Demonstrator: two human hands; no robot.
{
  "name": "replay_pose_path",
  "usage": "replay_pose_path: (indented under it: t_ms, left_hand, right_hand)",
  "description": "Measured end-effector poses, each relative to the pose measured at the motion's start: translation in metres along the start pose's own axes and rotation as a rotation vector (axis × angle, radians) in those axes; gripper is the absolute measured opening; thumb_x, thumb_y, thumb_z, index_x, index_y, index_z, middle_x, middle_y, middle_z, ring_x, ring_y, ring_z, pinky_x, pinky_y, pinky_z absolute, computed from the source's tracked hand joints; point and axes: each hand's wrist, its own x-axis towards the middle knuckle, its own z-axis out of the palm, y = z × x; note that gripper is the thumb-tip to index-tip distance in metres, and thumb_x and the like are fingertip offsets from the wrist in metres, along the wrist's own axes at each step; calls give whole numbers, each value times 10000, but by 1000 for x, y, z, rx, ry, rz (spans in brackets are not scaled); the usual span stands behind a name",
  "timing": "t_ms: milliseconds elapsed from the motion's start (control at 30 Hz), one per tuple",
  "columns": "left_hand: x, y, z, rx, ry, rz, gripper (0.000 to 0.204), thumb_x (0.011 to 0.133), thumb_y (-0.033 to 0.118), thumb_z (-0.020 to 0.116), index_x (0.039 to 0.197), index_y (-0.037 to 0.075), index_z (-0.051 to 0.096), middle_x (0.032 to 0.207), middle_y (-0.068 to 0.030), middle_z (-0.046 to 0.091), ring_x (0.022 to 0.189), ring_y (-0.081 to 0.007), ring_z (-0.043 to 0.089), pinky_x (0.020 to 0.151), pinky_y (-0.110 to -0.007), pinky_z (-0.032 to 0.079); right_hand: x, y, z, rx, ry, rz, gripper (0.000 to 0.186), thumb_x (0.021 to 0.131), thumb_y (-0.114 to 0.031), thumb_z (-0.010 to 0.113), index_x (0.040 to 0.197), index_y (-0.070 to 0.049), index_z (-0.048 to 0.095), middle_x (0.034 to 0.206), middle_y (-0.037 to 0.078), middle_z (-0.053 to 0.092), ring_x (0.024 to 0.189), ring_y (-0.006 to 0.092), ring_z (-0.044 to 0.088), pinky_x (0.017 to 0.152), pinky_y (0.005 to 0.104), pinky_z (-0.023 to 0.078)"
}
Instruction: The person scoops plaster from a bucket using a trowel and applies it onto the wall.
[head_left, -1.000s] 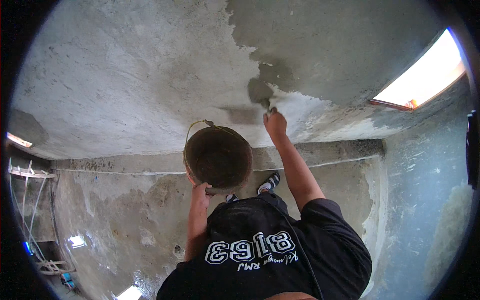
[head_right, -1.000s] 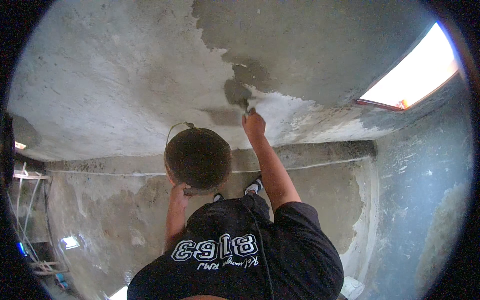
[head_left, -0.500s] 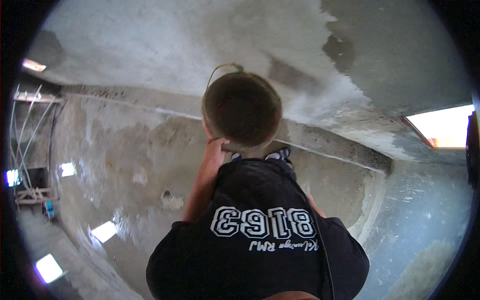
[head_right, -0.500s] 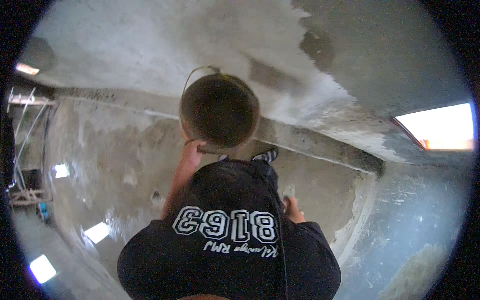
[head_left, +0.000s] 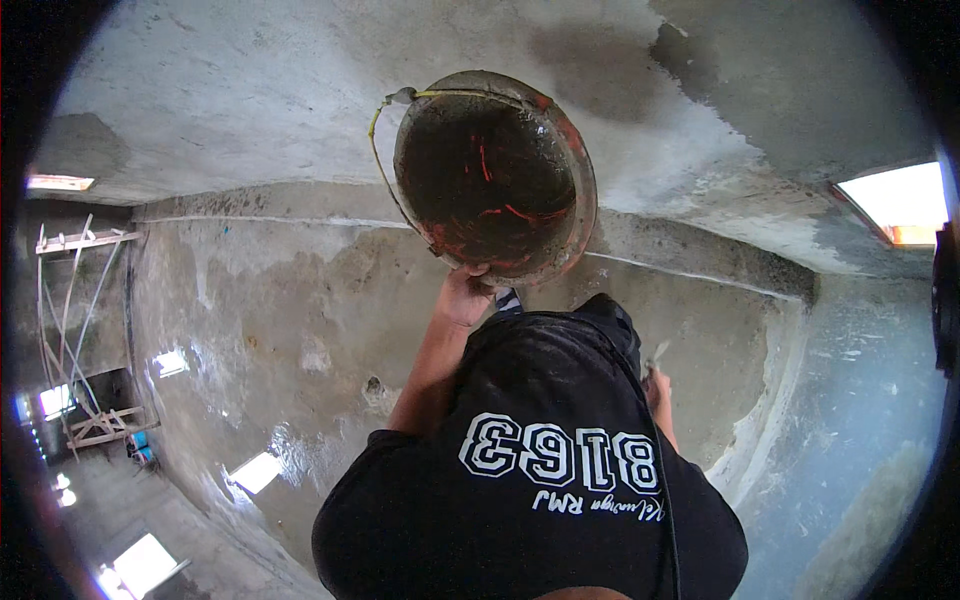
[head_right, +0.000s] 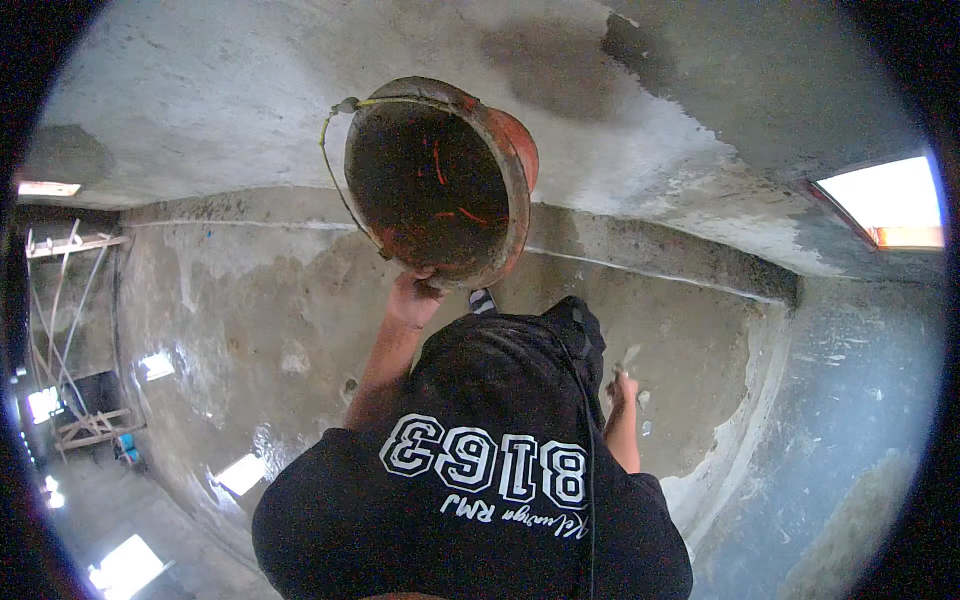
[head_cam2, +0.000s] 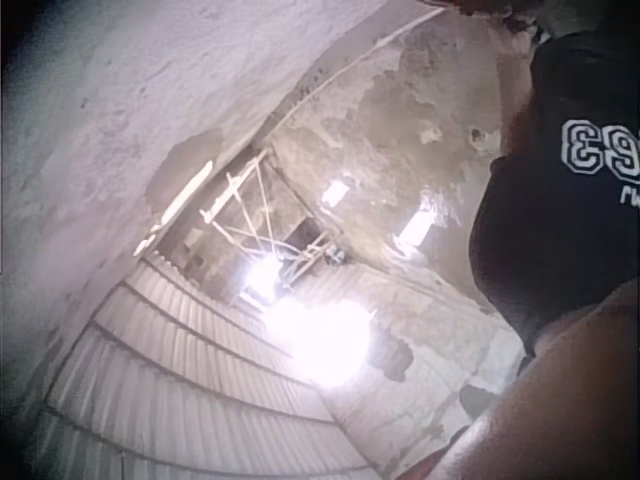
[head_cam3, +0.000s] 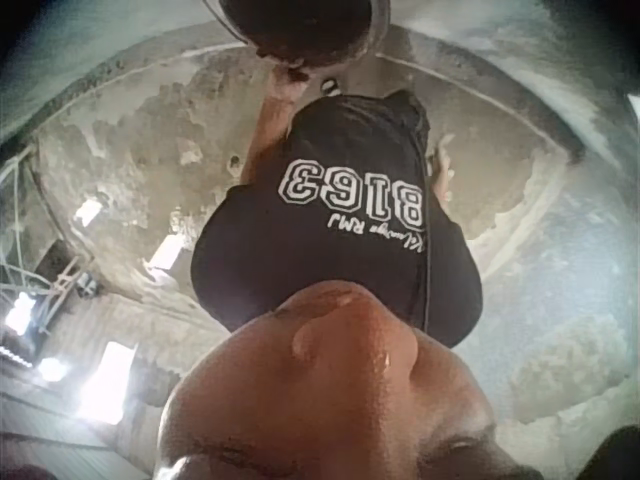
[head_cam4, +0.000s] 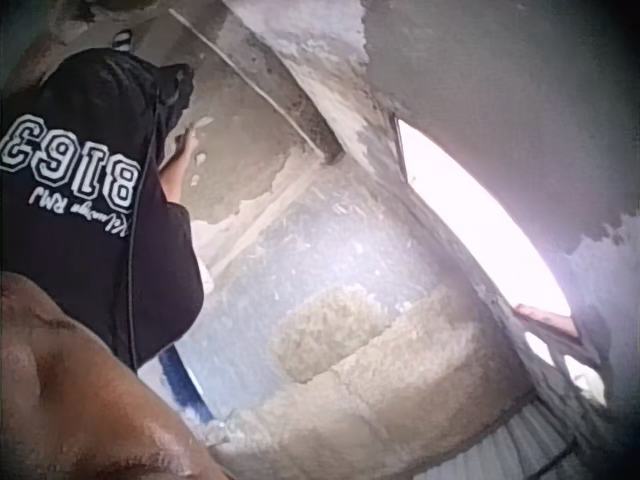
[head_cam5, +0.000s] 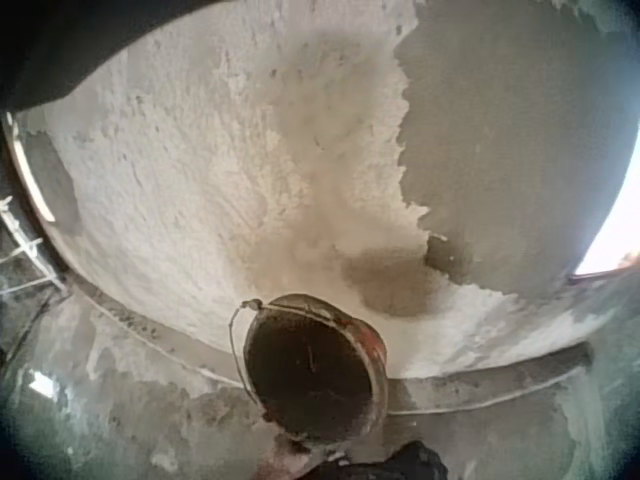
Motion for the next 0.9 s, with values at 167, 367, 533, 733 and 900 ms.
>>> replay_pose_path:
  t_ms: [167,367,533,733,900]
  left_hand:
    - [4,-38,17,122,108,106,413,750,-49,556,1158,-7,505,1156,-120,562,1081,-292,554,920,-435,478]
    - [6,-84,47,491,138,210,479,759,-60,582,1218,36,484,1170,-94,558,1083,-275,549,918,-405,474]
    - [13,-125,88,563,206,150,570,749,-81,587,1277,64,429,1190,-87,550,1100,-274,542,912,-411,473]
    - [21,-179,114,601,78,155,501,771,-76,531,1246,35,415,1107,-109,609,981,-230,618,858,-347,509]
    - [22,-199,126,761,58,115,592,750,-95,551,1306,27,387,1158,-107,572,1067,-268,578,928,-393,460]
  right_hand:
    - [-24,-129,18,416,-92,-421,205,839,-266,658,867,-94,551,647,-1,492,515,122,482,452,266,381]
    - [-145,-257,-58,224,-279,-698,382,920,-197,581,1262,-56,485,842,21,534,687,91,510,593,257,443]
    - [-206,-284,-97,-158,-435,-970,464,829,-73,640,1261,3,489,995,67,569,911,126,550,809,289,472]
    - [-185,-287,-47,-323,-738,-838,569,808,-73,636,1333,24,440,1153,124,588,975,134,562,849,264,458]
    - [-140,-301,-31,-250,-825,-395,452,830,-96,572,1274,-33,514,783,-6,571,574,68,494,484,226,390]
